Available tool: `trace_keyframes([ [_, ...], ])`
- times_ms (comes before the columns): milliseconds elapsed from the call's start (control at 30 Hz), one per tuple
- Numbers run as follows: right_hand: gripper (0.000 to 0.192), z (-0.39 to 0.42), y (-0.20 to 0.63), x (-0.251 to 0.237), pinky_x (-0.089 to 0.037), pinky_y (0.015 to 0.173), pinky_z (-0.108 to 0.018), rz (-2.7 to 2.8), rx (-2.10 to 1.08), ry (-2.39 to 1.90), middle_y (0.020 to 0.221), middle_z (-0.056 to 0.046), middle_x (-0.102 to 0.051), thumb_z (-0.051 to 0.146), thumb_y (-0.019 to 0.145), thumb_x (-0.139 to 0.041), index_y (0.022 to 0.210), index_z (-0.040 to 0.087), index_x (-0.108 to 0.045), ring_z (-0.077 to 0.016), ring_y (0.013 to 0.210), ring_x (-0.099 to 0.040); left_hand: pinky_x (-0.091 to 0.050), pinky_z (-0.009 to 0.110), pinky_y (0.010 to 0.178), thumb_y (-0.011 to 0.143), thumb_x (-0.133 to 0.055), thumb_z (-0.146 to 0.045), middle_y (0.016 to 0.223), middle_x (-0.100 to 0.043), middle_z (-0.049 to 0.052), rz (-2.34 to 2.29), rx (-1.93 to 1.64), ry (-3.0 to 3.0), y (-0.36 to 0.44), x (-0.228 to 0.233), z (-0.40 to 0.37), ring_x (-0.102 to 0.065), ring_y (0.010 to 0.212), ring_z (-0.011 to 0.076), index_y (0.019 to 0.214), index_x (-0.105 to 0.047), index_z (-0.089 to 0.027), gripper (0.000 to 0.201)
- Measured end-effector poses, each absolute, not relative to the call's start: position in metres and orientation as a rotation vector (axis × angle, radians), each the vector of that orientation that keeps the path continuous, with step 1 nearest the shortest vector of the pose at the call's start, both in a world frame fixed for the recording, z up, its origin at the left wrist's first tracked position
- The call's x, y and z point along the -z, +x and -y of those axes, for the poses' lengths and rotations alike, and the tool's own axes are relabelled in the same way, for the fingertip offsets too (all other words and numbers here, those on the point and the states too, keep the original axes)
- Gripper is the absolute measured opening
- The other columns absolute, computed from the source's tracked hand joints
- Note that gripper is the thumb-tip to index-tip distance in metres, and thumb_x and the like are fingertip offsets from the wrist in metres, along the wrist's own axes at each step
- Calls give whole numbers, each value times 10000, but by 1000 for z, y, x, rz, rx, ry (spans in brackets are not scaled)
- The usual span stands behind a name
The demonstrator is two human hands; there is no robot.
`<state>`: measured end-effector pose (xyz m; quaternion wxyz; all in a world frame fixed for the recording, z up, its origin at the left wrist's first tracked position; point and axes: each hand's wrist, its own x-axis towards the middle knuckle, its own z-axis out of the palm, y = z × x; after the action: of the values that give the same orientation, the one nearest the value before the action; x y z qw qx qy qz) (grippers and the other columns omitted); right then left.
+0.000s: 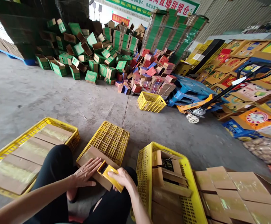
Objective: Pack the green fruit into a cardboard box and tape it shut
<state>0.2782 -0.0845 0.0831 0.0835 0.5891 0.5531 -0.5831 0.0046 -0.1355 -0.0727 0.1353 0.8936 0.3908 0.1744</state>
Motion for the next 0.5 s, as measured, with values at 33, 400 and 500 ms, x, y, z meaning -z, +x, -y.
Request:
trace_keyframes([
  [33, 401, 84, 277, -85, -532, 471, -227, -1657, 1732, 1752, 562, -34, -695, 513, 1009, -573, 781, 191, -637, -189, 480, -691, -204, 549, 1302, 958, -381, -840, 1760, -178, 141, -1124, -499, 2593, 8, 72, 135, -251, 1601, 389, 1706, 81, -202, 1087],
  [400, 397, 85, 274, -82, -519, 456, -219, -1680, 1737, 1740, 536, -28, -670, 500, 1005, -567, 778, 185, -646, -177, 449, -664, -314, 529, 1268, 945, -417, -841, 1736, -236, 195, -1070, -558, 2669, 21, 83, 134, -308, 1580, 393, 1693, 114, -123, 1165],
  [500, 395, 87, 282, -78, -513, 453, -205, -1670, 1762, 1735, 530, -29, -668, 490, 1003, -563, 761, 188, -643, -170, 454, -666, -288, 526, 1278, 925, -442, -855, 1747, -206, 180, -1076, -489, 2646, 22, 83, 133, -291, 1587, 389, 1694, 114, -132, 1193],
])
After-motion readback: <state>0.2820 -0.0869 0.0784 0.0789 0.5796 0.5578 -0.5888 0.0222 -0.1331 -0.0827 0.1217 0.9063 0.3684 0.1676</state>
